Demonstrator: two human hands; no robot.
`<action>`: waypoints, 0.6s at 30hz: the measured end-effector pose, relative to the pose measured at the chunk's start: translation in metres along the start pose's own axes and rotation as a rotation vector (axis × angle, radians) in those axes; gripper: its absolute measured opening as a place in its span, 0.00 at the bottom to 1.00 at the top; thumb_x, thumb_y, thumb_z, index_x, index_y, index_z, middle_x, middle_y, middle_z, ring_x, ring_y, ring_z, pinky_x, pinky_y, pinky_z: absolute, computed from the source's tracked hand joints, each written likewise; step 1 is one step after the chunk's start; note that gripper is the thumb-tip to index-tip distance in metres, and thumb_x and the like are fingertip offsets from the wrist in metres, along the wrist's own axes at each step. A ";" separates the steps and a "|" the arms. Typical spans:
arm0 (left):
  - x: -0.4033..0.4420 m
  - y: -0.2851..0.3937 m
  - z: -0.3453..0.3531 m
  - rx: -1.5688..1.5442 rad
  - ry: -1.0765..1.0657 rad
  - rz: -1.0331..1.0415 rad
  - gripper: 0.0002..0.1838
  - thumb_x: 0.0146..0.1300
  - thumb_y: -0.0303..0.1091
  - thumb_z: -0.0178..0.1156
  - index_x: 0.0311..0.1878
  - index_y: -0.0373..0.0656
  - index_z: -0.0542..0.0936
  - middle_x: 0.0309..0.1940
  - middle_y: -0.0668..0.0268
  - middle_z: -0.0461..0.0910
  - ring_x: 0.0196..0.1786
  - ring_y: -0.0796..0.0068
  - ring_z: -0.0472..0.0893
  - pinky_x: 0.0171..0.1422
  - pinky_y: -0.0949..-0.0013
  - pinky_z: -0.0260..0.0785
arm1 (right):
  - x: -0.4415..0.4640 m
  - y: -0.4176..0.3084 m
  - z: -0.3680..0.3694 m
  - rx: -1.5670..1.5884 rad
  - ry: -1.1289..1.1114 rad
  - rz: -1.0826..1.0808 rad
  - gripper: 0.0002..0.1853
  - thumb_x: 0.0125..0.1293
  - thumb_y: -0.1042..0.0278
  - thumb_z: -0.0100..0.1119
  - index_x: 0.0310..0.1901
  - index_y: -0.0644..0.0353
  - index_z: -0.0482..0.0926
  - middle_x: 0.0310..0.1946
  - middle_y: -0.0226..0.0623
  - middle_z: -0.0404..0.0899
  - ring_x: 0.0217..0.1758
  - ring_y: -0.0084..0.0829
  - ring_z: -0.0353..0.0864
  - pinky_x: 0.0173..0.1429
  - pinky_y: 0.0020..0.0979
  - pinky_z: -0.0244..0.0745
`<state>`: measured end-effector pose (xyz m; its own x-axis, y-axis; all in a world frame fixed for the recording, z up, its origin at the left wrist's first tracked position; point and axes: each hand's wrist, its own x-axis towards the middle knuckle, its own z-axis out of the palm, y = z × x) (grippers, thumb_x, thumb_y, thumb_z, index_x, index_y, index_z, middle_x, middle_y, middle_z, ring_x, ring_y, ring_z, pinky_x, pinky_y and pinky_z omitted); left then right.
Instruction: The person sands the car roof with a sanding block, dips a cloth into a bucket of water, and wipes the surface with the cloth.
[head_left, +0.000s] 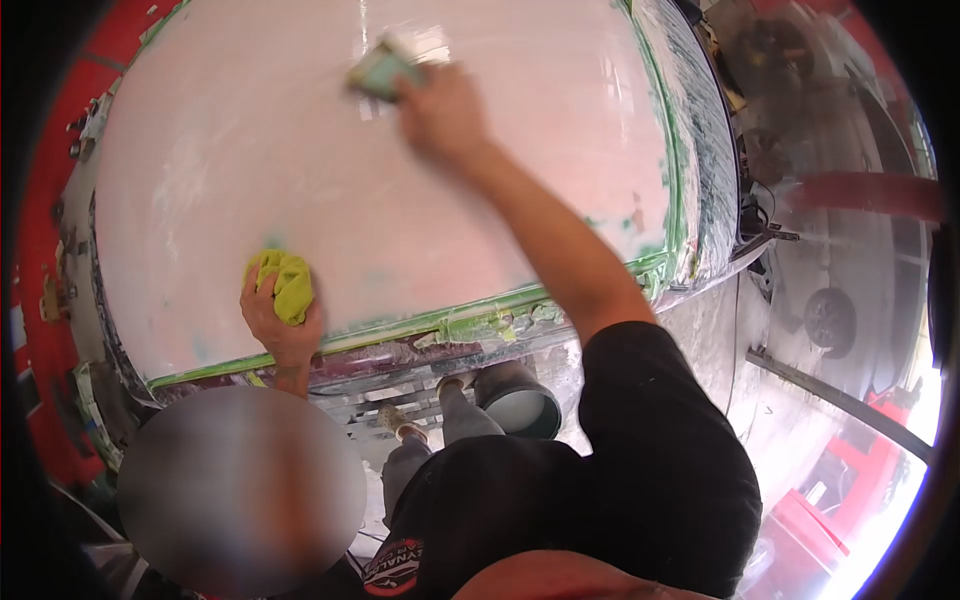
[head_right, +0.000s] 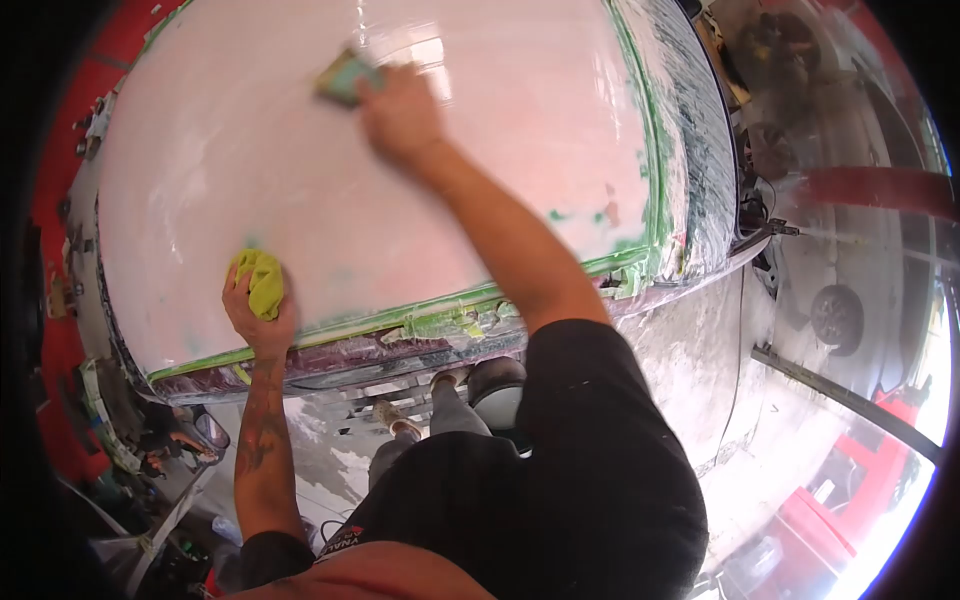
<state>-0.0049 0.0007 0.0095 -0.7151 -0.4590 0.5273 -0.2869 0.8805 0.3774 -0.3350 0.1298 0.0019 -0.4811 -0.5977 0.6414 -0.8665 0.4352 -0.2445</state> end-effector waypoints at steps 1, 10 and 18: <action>-0.001 0.000 -0.002 -0.008 -0.016 -0.012 0.33 0.45 0.31 0.70 0.58 0.44 0.74 0.62 0.47 0.72 0.64 0.41 0.72 0.67 0.42 0.64 | 0.002 0.042 -0.014 -0.079 -0.090 0.100 0.15 0.61 0.63 0.58 0.48 0.58 0.83 0.42 0.52 0.80 0.46 0.50 0.77 0.51 0.50 0.73; 0.000 -0.002 -0.003 0.014 -0.039 -0.021 0.33 0.44 0.32 0.70 0.57 0.44 0.73 0.64 0.47 0.71 0.66 0.41 0.70 0.68 0.40 0.62 | 0.020 0.183 -0.045 -0.702 -0.150 0.736 0.20 0.68 0.51 0.49 0.49 0.55 0.83 0.45 0.48 0.83 0.48 0.50 0.81 0.50 0.48 0.77; 0.000 -0.004 -0.003 0.007 -0.052 -0.015 0.33 0.43 0.31 0.69 0.57 0.43 0.73 0.64 0.46 0.70 0.66 0.39 0.70 0.68 0.41 0.64 | 0.074 -0.101 0.088 0.114 -0.185 -0.100 0.12 0.65 0.66 0.51 0.44 0.61 0.82 0.40 0.52 0.79 0.50 0.51 0.76 0.53 0.55 0.71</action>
<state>-0.0017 -0.0029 0.0101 -0.7429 -0.4652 0.4814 -0.3017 0.8746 0.3795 -0.2948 -0.0179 0.0102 -0.3995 -0.7519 0.5245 -0.9153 0.2952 -0.2740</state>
